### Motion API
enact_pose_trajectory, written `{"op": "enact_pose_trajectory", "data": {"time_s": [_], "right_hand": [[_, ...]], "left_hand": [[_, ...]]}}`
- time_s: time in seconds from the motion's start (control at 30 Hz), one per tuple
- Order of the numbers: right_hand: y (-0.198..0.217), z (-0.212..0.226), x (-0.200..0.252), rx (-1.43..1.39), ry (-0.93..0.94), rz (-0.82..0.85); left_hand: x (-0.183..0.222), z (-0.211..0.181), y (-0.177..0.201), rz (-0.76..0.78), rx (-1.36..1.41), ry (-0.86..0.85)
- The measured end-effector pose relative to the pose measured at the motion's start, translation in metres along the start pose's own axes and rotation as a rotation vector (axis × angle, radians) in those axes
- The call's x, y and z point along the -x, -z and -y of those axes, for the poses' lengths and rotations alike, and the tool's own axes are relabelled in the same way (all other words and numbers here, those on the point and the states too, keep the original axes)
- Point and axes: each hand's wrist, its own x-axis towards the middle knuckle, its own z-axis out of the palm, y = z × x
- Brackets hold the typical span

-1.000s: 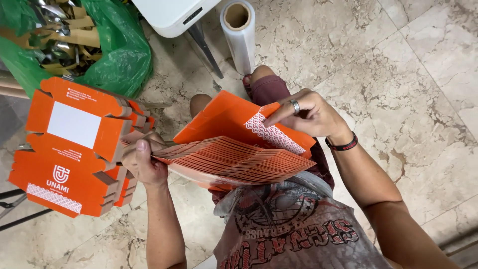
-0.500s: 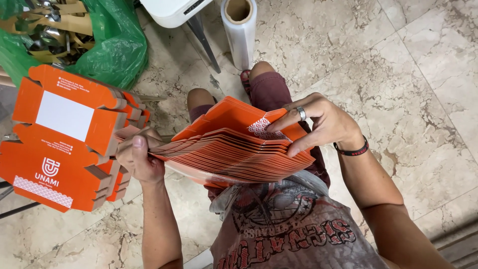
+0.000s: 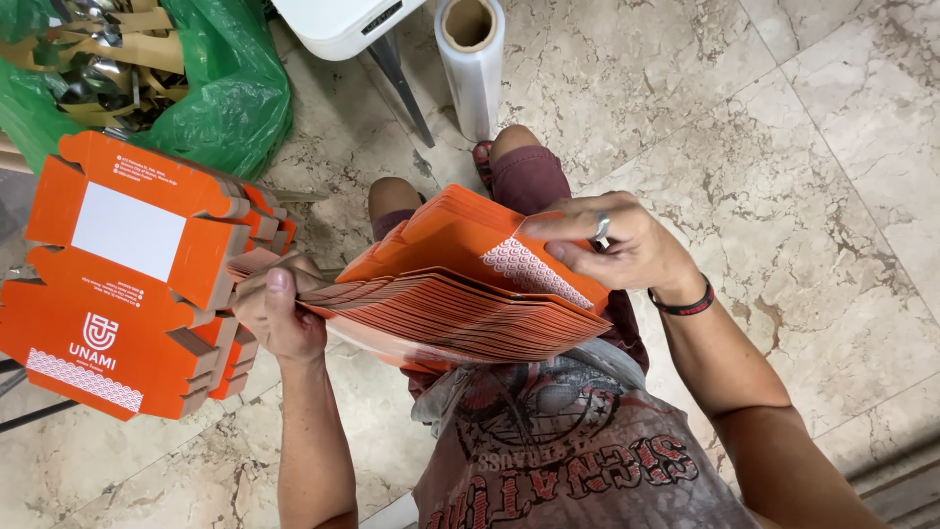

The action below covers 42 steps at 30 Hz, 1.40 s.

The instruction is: Counting and stacking orange cardboard packaging boxes on a table and the floor.

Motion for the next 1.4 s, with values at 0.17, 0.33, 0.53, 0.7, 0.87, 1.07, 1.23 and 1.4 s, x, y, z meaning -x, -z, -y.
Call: {"op": "enact_pose_trajectory", "data": {"time_s": [0.17,0.33,0.53,0.7,0.87,1.07,1.23,1.4], "right_hand": [[-0.004,0.013,-0.011,-0.035,0.008,0.023],[0.002,0.017,-0.016,-0.016,0.02,0.119],[0.003,0.016,-0.02,-0.086,0.039,0.148],[0.006,0.007,-0.015,-0.103,0.016,0.141],[0.004,0.002,-0.012,-0.081,0.016,0.132],[-0.008,0.006,-0.01,0.053,0.042,-0.001],[-0.006,0.007,-0.008,-0.008,0.016,0.058],[-0.004,0.009,-0.012,0.031,0.051,0.083]], "left_hand": [[-0.001,0.001,-0.005,-0.009,0.006,0.031],[-0.001,0.002,-0.002,0.005,0.031,0.011],[0.0,0.002,-0.001,0.006,0.023,0.0],[0.002,0.003,0.001,0.012,0.012,0.005],[0.0,0.003,0.0,0.009,-0.005,0.009],[0.002,0.004,0.0,0.01,-0.001,0.014],[-0.001,0.003,-0.003,0.02,0.004,0.008],[0.007,0.013,0.005,0.025,0.006,0.0]]}}
